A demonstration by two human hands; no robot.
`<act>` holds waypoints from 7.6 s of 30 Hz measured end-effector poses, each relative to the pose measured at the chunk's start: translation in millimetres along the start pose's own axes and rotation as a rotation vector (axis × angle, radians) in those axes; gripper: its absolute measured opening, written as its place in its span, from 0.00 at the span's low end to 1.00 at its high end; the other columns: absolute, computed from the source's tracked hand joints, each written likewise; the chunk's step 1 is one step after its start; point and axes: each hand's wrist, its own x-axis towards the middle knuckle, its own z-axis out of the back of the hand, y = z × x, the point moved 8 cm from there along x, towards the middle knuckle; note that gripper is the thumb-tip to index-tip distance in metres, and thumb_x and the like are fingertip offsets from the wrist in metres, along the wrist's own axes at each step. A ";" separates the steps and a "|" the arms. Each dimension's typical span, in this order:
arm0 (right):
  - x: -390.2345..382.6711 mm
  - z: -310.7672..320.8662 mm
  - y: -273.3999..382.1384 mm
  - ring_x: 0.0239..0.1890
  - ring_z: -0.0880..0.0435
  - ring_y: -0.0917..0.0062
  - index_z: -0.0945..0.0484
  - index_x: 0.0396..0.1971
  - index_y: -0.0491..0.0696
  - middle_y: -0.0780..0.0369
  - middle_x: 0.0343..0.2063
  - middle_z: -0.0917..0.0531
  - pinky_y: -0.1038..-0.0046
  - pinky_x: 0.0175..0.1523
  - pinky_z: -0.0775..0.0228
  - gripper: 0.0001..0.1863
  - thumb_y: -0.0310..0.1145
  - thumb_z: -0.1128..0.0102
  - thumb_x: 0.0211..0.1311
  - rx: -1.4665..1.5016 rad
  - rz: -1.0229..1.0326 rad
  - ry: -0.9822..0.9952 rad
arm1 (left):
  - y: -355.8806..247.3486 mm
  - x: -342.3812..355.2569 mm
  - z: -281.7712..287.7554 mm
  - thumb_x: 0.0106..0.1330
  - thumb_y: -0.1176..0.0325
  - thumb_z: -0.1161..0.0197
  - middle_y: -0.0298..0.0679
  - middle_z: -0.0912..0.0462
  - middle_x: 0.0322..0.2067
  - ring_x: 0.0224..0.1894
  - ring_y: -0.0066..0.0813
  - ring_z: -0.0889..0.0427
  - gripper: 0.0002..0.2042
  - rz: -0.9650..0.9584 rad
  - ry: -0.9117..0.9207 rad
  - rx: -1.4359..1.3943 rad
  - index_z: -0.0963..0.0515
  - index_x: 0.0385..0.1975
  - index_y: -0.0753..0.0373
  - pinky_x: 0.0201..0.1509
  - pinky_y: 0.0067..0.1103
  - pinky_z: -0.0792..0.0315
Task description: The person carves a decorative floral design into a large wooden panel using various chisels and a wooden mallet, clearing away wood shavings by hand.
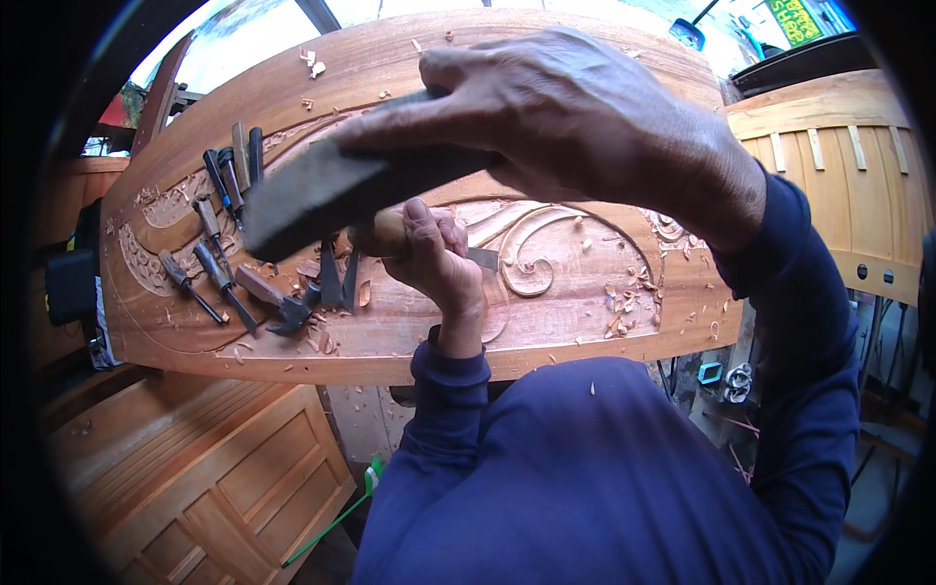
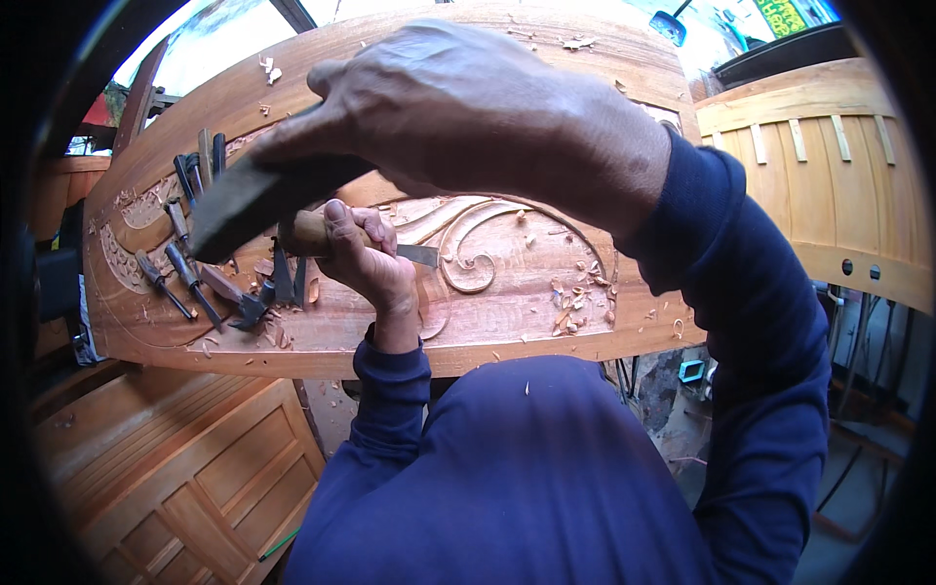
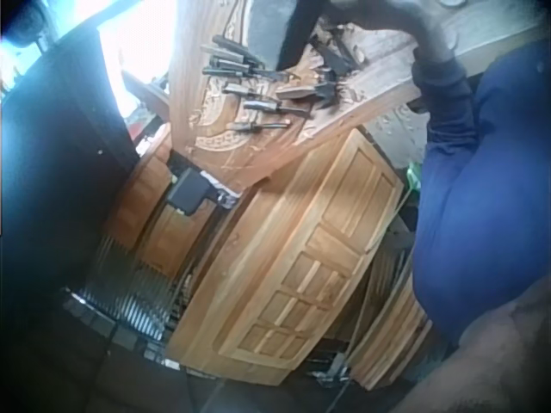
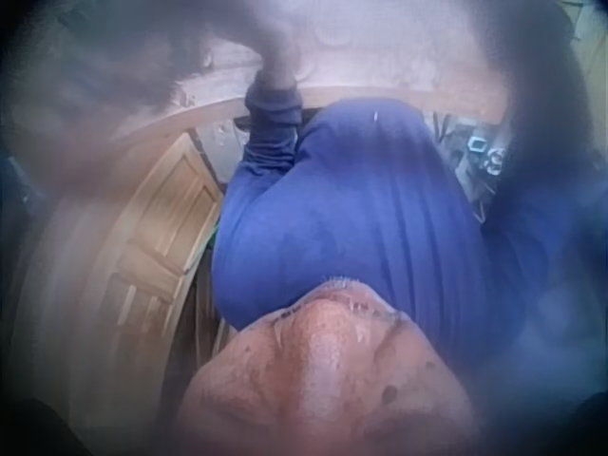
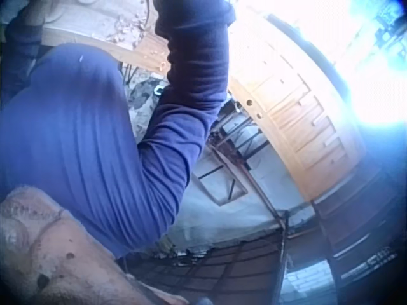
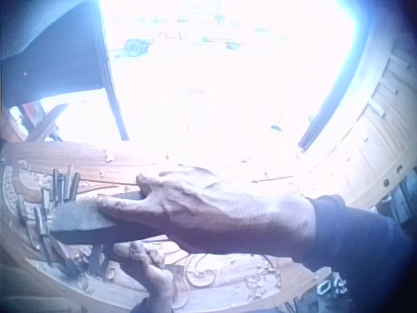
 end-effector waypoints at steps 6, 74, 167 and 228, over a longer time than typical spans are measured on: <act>-3.5 10.1 21.1 0.36 0.11 0.64 0.21 0.69 0.76 0.62 0.37 0.16 0.61 0.44 0.18 0.31 0.30 0.41 0.70 -0.051 0.001 0.079 | -10.5 -7.2 4.8 0.78 0.56 0.34 0.29 0.35 0.16 0.15 0.14 0.37 0.14 -0.050 0.066 0.012 0.27 0.36 0.57 0.15 0.15 0.48; -333.6 -26.9 23.7 0.60 0.14 0.66 0.28 0.77 0.59 0.56 0.60 0.15 0.66 0.64 0.21 0.49 0.31 0.15 0.52 0.040 -1.305 -0.096 | -94.1 -29.6 116.5 0.68 0.72 0.23 0.43 0.07 0.33 0.36 0.28 0.08 0.17 0.134 0.407 1.193 0.18 0.53 0.68 0.45 0.25 0.17; -152.1 -198.6 359.7 0.30 0.20 0.86 0.25 0.62 0.46 0.68 0.36 0.20 0.80 0.30 0.27 0.14 0.30 0.46 0.83 1.314 -1.653 -1.236 | -70.2 -137.8 80.7 0.76 0.54 0.39 0.41 0.18 0.40 0.46 0.42 0.21 0.16 -0.323 2.309 0.242 0.17 0.52 0.58 0.51 0.35 0.28; -234.1 -168.8 317.4 0.35 0.21 0.82 0.29 0.66 0.43 0.64 0.43 0.20 0.78 0.41 0.26 0.26 0.22 0.36 0.70 1.032 -1.481 -1.595 | -52.8 -32.0 69.1 0.74 0.49 0.39 0.49 0.27 0.74 0.81 0.57 0.39 0.27 -0.909 1.296 1.083 0.21 0.69 0.54 0.85 0.59 0.60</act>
